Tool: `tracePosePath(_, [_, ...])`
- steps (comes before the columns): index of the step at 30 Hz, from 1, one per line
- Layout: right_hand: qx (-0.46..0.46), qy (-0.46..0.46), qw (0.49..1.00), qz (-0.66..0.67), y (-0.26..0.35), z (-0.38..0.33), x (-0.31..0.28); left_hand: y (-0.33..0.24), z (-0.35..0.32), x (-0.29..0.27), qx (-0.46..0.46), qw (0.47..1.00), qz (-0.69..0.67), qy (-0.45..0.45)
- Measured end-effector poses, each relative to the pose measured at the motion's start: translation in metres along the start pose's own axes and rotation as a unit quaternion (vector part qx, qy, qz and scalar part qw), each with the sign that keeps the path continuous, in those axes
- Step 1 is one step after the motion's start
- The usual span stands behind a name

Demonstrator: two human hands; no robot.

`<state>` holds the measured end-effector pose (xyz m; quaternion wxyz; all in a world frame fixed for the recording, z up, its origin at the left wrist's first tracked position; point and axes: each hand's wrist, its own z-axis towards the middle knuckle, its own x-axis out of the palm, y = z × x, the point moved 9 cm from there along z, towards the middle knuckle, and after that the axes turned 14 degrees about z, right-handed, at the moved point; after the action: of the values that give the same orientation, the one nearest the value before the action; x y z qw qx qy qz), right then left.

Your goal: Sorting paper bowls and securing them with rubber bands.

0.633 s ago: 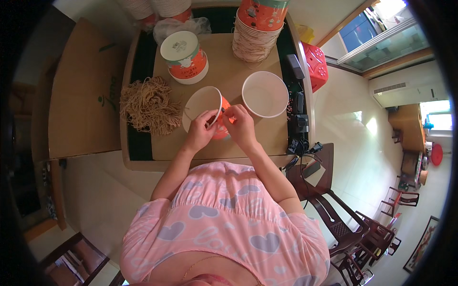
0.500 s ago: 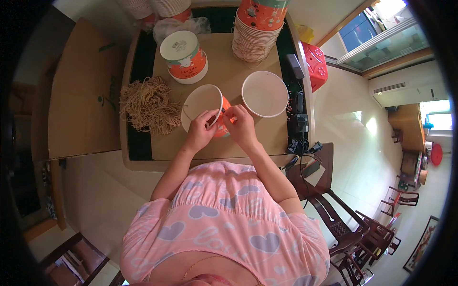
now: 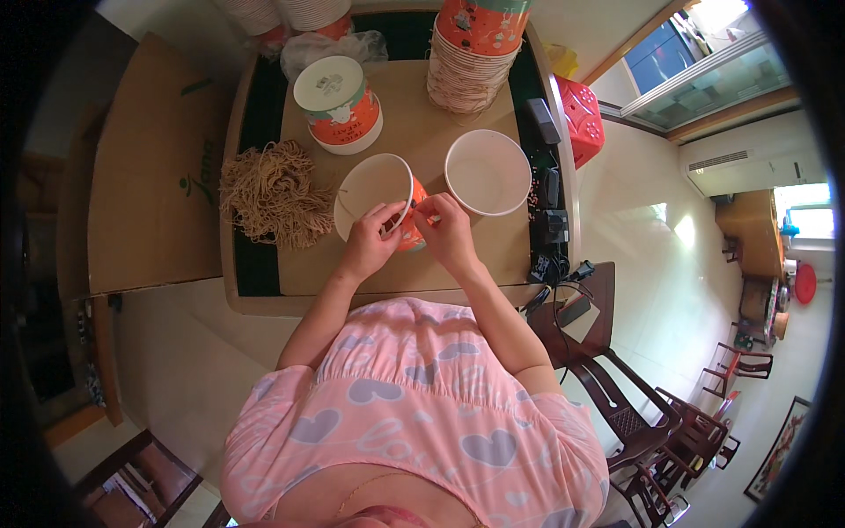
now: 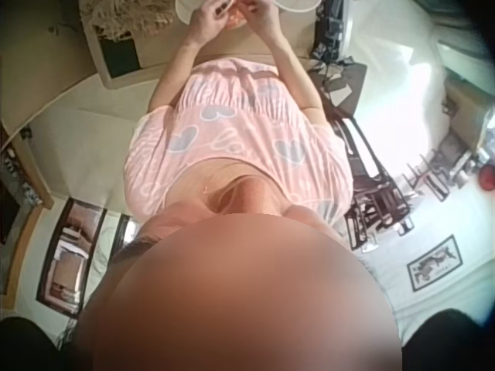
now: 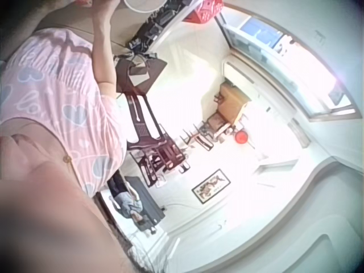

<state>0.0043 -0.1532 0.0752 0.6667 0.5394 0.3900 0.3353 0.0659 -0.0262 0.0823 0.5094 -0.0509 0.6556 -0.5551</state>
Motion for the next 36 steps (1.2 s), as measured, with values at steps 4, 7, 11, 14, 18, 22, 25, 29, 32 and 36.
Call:
tracePosePath(4, [0.003, 0.004, 1.0, 0.009, -0.001, 0.0, 0.001, 0.004, 0.0, 0.003, -0.005, 1.0, -0.003, 0.001])
tracePosePath(7, [0.009, 0.011, 1.0, 0.003, -0.002, 0.0, 0.001, 0.006, 0.0, 0.003, -0.009, 1.0, -0.01, -0.002])
tracePosePath(11, [0.013, 0.013, 1.0, -0.003, 0.002, 0.001, 0.001, 0.005, 0.001, 0.002, -0.01, 1.0, -0.011, 0.0])
tracePosePath(14, [0.014, 0.013, 1.0, -0.002, 0.0, 0.001, 0.001, 0.004, 0.001, 0.002, -0.009, 1.0, -0.011, 0.003])
tracePosePath(18, [0.006, 0.012, 1.0, -0.003, -0.002, 0.001, 0.001, 0.002, 0.001, 0.002, -0.007, 1.0, -0.005, 0.007])
tracePosePath(22, [0.008, 0.012, 1.0, -0.014, -0.005, 0.0, 0.0, 0.001, 0.001, 0.004, -0.014, 0.999, -0.027, 0.019])
tracePosePath(25, [0.016, 0.012, 1.0, -0.007, -0.009, -0.003, -0.001, 0.004, 0.002, 0.009, -0.039, 0.997, -0.05, 0.042])
tracePosePath(29, [0.033, 0.007, 0.999, -0.007, -0.014, -0.01, -0.005, 0.006, 0.002, 0.016, -0.008, 0.996, -0.076, 0.034])
tracePosePath(32, [0.05, 0.008, 0.999, -0.007, -0.019, -0.018, -0.008, 0.008, 0.001, 0.024, -0.02, 0.997, -0.058, 0.053])
tracePosePath(36, [0.082, 0.015, 0.996, -0.01, -0.037, -0.032, -0.011, 0.0, -0.001, 0.031, 0.058, 0.997, 0.045, 0.03])
